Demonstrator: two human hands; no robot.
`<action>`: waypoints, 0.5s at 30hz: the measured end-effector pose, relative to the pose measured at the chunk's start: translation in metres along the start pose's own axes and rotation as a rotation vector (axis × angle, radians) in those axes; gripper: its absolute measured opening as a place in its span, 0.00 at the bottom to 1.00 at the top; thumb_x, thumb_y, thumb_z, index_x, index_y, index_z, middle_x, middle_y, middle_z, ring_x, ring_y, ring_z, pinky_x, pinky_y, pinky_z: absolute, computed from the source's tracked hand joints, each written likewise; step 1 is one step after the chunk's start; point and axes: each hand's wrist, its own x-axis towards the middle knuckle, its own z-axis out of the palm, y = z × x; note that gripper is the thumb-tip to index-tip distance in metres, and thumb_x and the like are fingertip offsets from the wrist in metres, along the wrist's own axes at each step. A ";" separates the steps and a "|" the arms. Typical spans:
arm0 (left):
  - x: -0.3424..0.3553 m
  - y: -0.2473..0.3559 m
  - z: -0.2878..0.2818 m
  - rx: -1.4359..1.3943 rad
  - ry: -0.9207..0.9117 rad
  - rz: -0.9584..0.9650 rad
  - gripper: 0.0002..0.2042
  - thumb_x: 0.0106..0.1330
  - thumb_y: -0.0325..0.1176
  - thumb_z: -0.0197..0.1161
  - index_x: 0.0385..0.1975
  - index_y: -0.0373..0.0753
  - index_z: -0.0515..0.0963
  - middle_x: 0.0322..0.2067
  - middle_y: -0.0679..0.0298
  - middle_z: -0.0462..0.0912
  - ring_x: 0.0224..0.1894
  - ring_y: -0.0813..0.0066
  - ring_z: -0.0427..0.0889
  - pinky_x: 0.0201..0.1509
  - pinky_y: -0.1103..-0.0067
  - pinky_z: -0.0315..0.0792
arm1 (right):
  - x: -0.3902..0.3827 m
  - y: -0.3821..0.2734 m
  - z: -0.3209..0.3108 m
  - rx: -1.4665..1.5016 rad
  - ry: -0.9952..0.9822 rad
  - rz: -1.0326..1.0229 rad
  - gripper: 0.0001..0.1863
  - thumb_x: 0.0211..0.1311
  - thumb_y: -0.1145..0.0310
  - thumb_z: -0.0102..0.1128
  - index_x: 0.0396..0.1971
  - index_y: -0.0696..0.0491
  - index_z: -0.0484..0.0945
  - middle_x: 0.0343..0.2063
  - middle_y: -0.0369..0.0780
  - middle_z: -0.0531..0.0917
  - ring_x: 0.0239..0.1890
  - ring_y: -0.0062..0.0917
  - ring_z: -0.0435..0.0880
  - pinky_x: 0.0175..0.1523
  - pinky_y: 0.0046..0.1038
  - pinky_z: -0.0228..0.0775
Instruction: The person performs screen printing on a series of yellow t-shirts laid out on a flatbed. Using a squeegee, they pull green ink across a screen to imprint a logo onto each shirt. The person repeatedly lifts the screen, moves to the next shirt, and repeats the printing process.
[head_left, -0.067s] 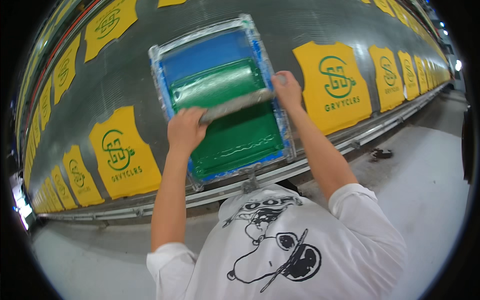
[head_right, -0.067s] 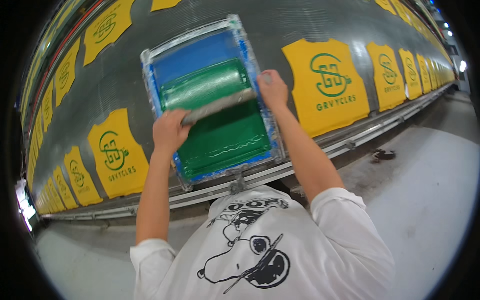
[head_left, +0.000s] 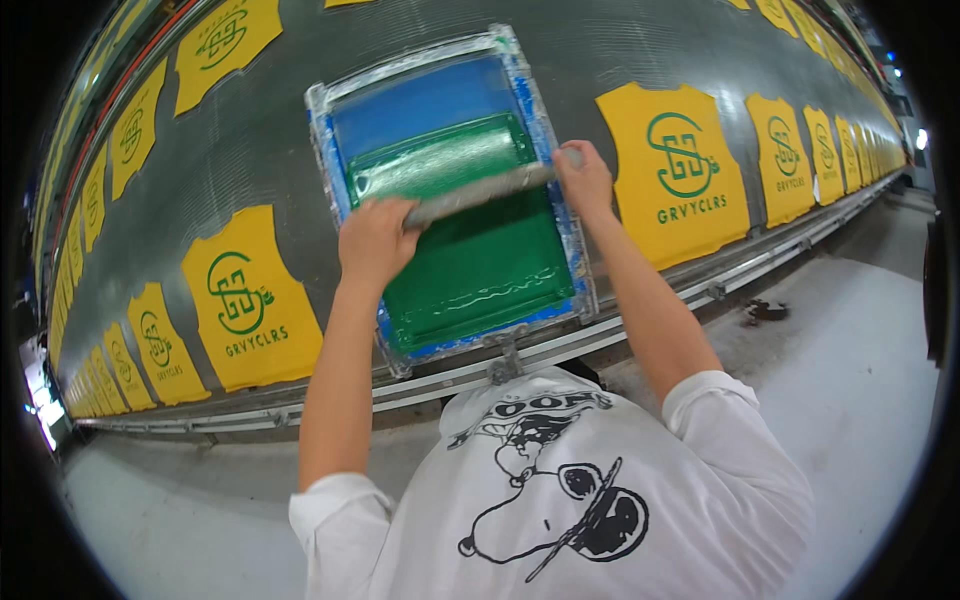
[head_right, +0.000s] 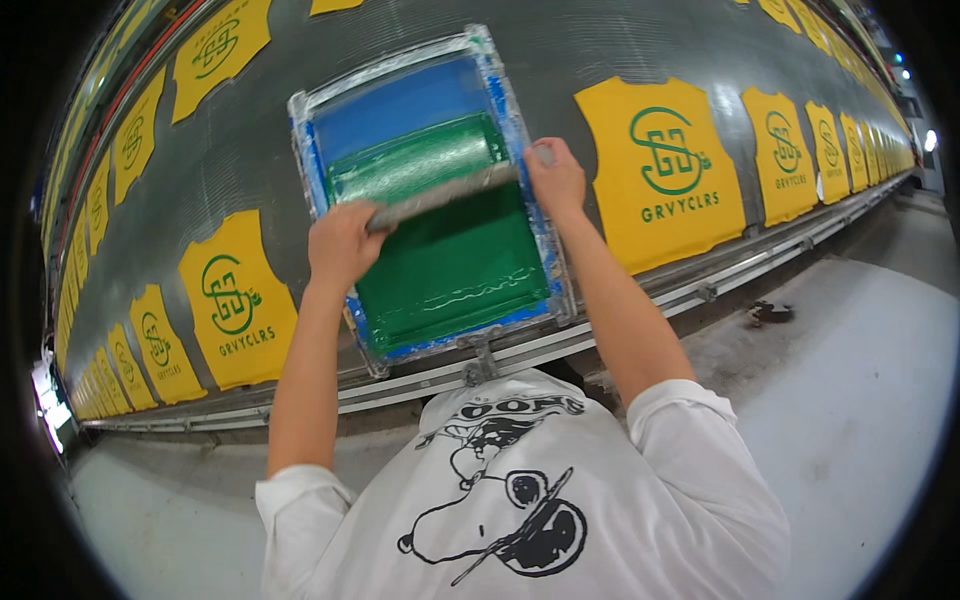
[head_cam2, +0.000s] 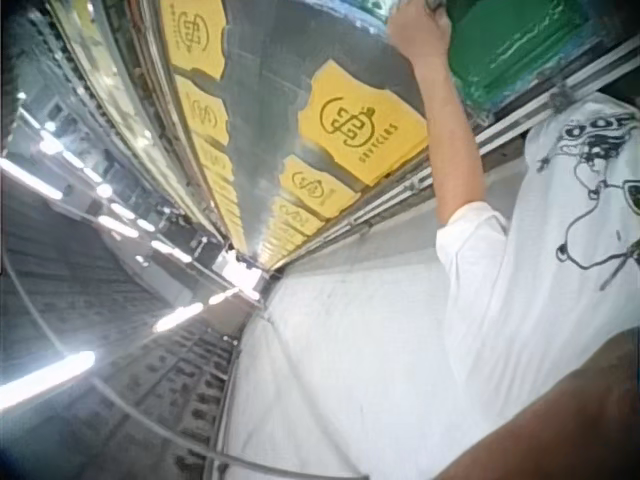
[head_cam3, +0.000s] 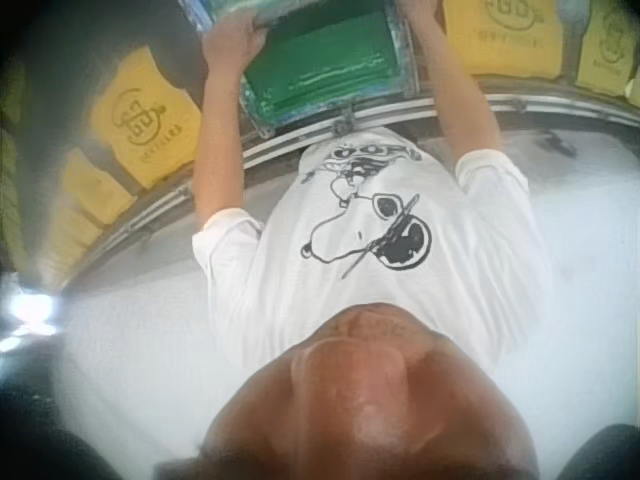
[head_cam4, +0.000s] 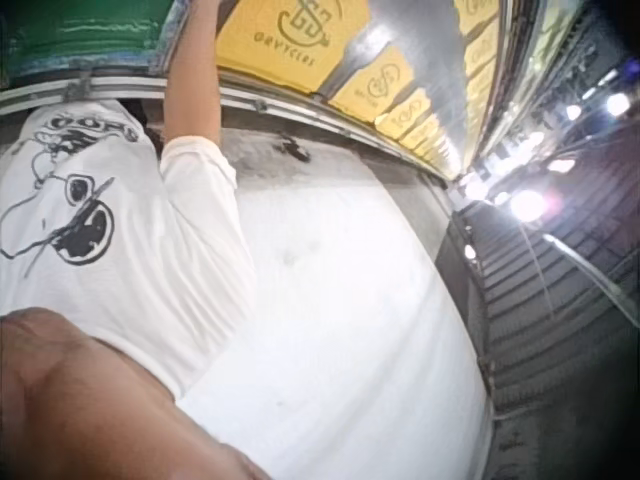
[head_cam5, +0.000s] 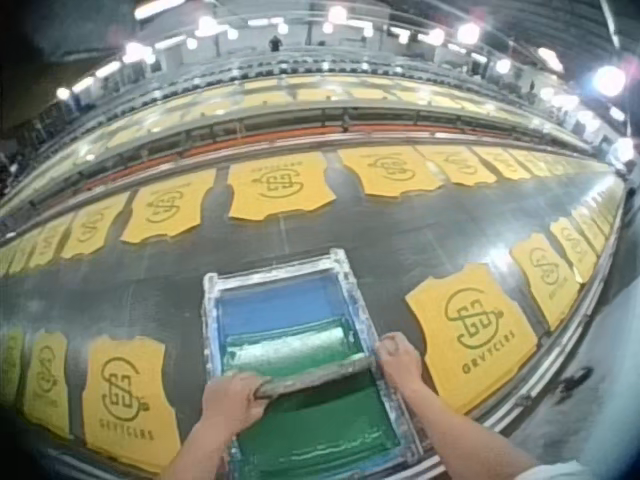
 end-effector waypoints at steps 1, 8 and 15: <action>0.018 -0.006 -0.006 0.000 -0.010 -0.001 0.12 0.59 0.44 0.71 0.39 0.49 0.86 0.36 0.65 0.86 0.40 0.57 0.84 0.42 0.65 0.78 | 0.001 -0.005 -0.006 0.001 0.010 -0.013 0.17 0.62 0.51 0.67 0.44 0.46 0.82 0.36 0.49 0.87 0.42 0.46 0.87 0.46 0.42 0.77; 0.094 -0.051 0.004 0.040 -0.178 -0.093 0.14 0.61 0.49 0.70 0.39 0.48 0.87 0.38 0.66 0.87 0.44 0.57 0.85 0.44 0.64 0.79 | -0.007 0.007 0.006 0.003 -0.067 0.070 0.17 0.63 0.52 0.66 0.45 0.46 0.82 0.35 0.47 0.87 0.40 0.42 0.87 0.47 0.38 0.77; 0.116 -0.049 0.004 0.199 -0.347 -0.210 0.24 0.61 0.56 0.70 0.35 0.37 0.87 0.33 0.54 0.88 0.40 0.52 0.88 0.44 0.61 0.81 | 0.003 0.011 -0.003 -0.021 -0.079 0.050 0.24 0.61 0.49 0.69 0.46 0.55 0.81 0.42 0.49 0.85 0.49 0.43 0.83 0.54 0.39 0.74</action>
